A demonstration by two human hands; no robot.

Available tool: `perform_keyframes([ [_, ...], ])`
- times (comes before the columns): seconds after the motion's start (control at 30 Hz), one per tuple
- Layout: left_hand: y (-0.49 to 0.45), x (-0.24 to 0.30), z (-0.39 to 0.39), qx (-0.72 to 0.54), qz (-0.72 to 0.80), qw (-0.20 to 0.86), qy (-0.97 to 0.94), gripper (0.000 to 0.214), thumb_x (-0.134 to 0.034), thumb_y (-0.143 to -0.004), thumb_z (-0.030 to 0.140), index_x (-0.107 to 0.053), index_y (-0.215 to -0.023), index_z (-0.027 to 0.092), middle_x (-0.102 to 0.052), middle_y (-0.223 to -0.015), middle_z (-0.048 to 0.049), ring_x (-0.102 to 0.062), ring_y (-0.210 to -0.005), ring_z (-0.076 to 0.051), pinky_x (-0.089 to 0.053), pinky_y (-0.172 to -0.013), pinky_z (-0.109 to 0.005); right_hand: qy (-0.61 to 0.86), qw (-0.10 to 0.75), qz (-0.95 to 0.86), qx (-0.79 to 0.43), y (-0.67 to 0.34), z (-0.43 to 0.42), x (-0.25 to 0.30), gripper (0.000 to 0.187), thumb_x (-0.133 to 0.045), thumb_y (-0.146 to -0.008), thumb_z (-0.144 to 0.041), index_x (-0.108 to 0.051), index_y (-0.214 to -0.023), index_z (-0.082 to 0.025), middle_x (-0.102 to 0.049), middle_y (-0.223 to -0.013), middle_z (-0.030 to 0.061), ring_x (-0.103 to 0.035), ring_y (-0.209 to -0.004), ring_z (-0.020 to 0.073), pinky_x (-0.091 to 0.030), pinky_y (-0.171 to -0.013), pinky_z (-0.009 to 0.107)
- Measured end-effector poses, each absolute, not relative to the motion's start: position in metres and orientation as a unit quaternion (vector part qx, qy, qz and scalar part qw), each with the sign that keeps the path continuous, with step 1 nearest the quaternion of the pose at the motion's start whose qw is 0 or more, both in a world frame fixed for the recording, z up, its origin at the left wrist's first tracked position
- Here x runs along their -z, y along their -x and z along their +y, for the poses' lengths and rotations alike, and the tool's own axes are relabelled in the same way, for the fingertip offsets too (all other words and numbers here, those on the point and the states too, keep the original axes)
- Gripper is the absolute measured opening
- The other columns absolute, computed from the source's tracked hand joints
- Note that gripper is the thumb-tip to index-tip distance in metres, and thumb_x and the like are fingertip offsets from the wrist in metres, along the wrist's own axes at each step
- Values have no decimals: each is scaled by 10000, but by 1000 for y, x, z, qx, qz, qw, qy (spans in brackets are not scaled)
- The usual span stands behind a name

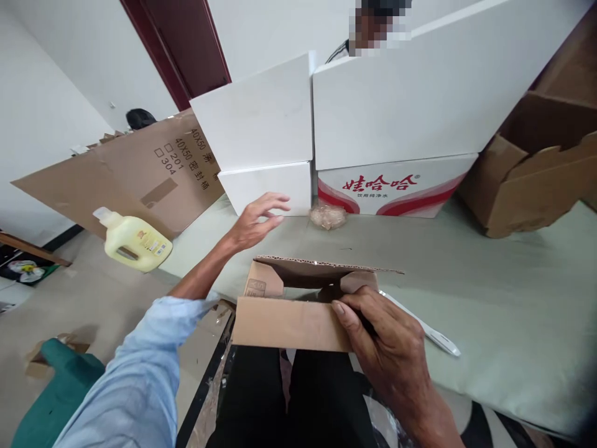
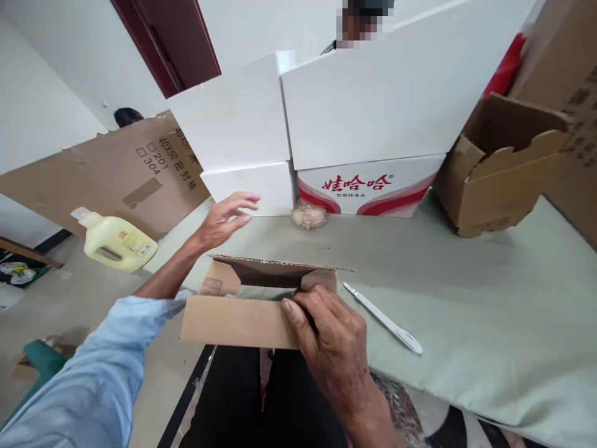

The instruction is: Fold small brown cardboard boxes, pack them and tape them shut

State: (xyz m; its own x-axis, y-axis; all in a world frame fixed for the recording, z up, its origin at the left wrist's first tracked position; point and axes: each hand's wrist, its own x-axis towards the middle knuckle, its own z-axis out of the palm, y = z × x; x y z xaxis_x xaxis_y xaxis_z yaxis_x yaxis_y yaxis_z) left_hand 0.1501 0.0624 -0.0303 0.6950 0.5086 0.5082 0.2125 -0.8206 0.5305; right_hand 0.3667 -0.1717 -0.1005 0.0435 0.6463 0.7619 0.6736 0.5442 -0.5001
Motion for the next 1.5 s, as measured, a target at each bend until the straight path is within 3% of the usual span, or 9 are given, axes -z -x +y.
perform_keyframes([
  [0.13,-87,-2,-17,-396,182,280,-855,103,-677,-1043,295,-768,-1079,261,-683,-1471,-100,-639,-1397,-300,-561,-1138,-507,485,534,-692,18,-362,-165,96,198,-606,-1101,-198,-639,-906,-211,-627,-773,-2,-604,-707,144,-457,-683,274],
  [0.33,-66,-16,-66,-180,248,185,-934,351,-610,-1081,418,-759,-1364,275,-440,-1724,-117,-506,-1541,-359,-521,-1204,-503,498,503,-706,35,-351,-153,89,304,-554,-1124,-302,-646,-847,-217,-649,-751,4,-611,-686,148,-446,-661,281],
  [0.47,-66,-8,-61,-85,295,147,-940,508,-533,-1098,532,-659,-1523,285,-502,-1661,-142,-546,-1502,-371,-539,-1177,-514,516,478,-711,7,-345,-145,83,371,-513,-1127,-382,-661,-829,-219,-671,-758,18,-620,-696,160,-454,-674,290],
  [0.6,-56,-4,-60,-66,318,119,-938,685,-666,-1000,646,-568,-1604,338,-604,-1528,-137,-545,-1495,-394,-572,-1123,-506,517,455,-725,-17,-345,-140,78,389,-500,-1117,-412,-660,-816,-224,-683,-769,27,-626,-707,176,-451,-683,303],
  [0.7,-54,-9,-71,-125,310,85,-939,649,-747,-963,588,-642,-1537,304,-541,-1584,-153,-547,-1486,-379,-542,-1164,-521,509,445,-736,-20,-342,-138,74,359,-513,-1110,-386,-648,-821,-223,-678,-766,21,-633,-719,179,-438,-688,301],
  [0.83,-64,-13,-89,-181,306,56,-933,412,-683,-1036,466,-749,-1399,284,-447,-1704,-135,-434,-1576,-376,-439,-1256,-602,508,425,-749,-6,-331,-135,72,361,-513,-1120,-391,-635,-825,-221,-691,-789,27,-633,-731,179,-412,-697,298],
  [0.93,-72,-5,-93,-173,316,57,-931,295,-679,-1040,400,-809,-1272,271,-513,-1669,-120,-376,-1611,-390,-410,-1257,-655,510,401,-761,1,-323,-134,72,378,-496,-1133,-388,-641,-828,-217,-705,-802,35,-625,-727,175,-384,-687,301],
  [1.1,-72,8,-88,-189,329,95,-920,171,-681,-1013,286,-841,-1069,262,-610,-1581,-92,-426,-1584,-377,-384,-1265,-656,517,381,-766,4,-316,-131,72,410,-487,-1139,-406,-641,-811,-214,-704,-800,43,-615,-719,174,-357,-675,309],
  [1.5,-71,18,-81,-250,349,129,-894,173,-682,-958,199,-806,-844,238,-722,-1435,-70,-581,-1434,-340,-420,-1230,-624,534,363,-763,5,-307,-126,73,408,-494,-1128,-423,-679,-826,-219,-735,-832,59,-632,-742,187,-333,-649,326],
])
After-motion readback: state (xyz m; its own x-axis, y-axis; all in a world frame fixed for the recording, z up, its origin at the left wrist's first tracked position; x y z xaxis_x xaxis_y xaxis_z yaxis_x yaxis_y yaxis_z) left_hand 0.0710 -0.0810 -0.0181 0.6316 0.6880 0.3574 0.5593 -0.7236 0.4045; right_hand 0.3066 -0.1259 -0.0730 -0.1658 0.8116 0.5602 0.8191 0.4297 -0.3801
